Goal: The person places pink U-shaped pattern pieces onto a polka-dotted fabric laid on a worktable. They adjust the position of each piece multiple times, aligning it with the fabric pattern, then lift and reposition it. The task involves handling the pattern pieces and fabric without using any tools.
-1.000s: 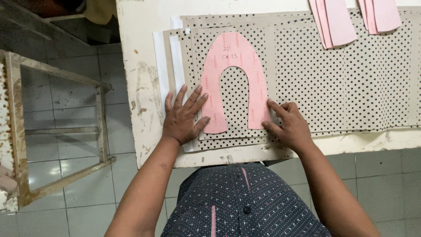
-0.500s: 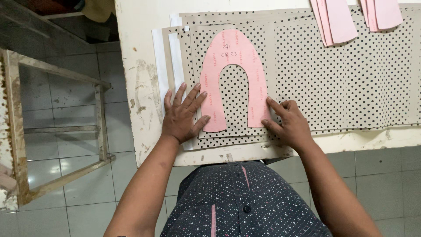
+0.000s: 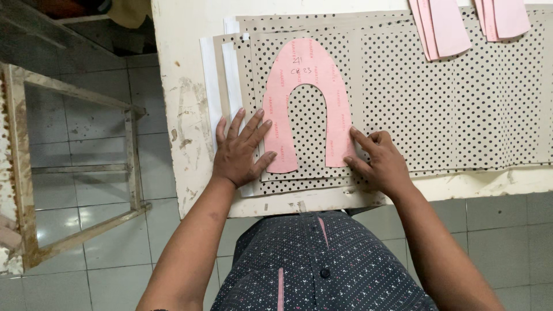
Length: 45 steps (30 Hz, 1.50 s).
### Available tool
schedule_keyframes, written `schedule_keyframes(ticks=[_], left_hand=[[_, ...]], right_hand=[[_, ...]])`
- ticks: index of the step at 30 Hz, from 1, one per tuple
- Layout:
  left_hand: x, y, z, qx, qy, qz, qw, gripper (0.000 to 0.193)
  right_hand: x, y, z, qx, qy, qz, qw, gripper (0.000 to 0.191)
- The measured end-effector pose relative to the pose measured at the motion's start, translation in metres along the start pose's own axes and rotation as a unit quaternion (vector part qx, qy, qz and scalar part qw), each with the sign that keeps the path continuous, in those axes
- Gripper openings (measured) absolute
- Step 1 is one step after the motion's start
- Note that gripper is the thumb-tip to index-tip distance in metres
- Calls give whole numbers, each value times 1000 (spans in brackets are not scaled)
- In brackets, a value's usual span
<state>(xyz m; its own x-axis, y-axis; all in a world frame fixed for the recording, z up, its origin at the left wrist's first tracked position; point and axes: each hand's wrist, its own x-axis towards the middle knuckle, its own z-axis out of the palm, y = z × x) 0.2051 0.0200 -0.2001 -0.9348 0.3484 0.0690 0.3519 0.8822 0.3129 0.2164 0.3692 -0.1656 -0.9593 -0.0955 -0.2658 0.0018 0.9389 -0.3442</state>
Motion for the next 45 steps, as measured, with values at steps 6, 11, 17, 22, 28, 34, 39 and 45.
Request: schedule_keyframes(ticks=[6, 11, 17, 22, 28, 34, 39, 45], left_hand=[[0, -1, -1, -1, 5, 4, 1000, 69], [0, -2, -1, -1, 6, 4, 1000, 68], [0, -2, -1, 1, -3, -1, 1000, 68], [4, -3, 0, -3, -14, -3, 1000, 68], [4, -3, -1, -8, -19, -8, 1000, 68], [3, -4, -1, -16, -8, -7, 1000, 68], [4, -6, 0, -14, -5, -6, 1000, 69], [3, -5, 3, -10, -1, -6, 1000, 69]], right_hand=[[-1, 0, 0, 10, 4, -5, 1000, 70], [0, 0, 0, 6, 4, -13, 1000, 69], [1, -2, -2, 0, -5, -7, 1000, 68], [5, -2, -1, -12, -30, 18, 999, 67], [5, 1, 2, 0, -10, -2, 1000, 69], [6, 2, 3, -2, -3, -11, 1000, 69], [7, 2, 6, 0, 0, -10, 1000, 69], [6, 2, 6, -3, -6, -3, 1000, 69]])
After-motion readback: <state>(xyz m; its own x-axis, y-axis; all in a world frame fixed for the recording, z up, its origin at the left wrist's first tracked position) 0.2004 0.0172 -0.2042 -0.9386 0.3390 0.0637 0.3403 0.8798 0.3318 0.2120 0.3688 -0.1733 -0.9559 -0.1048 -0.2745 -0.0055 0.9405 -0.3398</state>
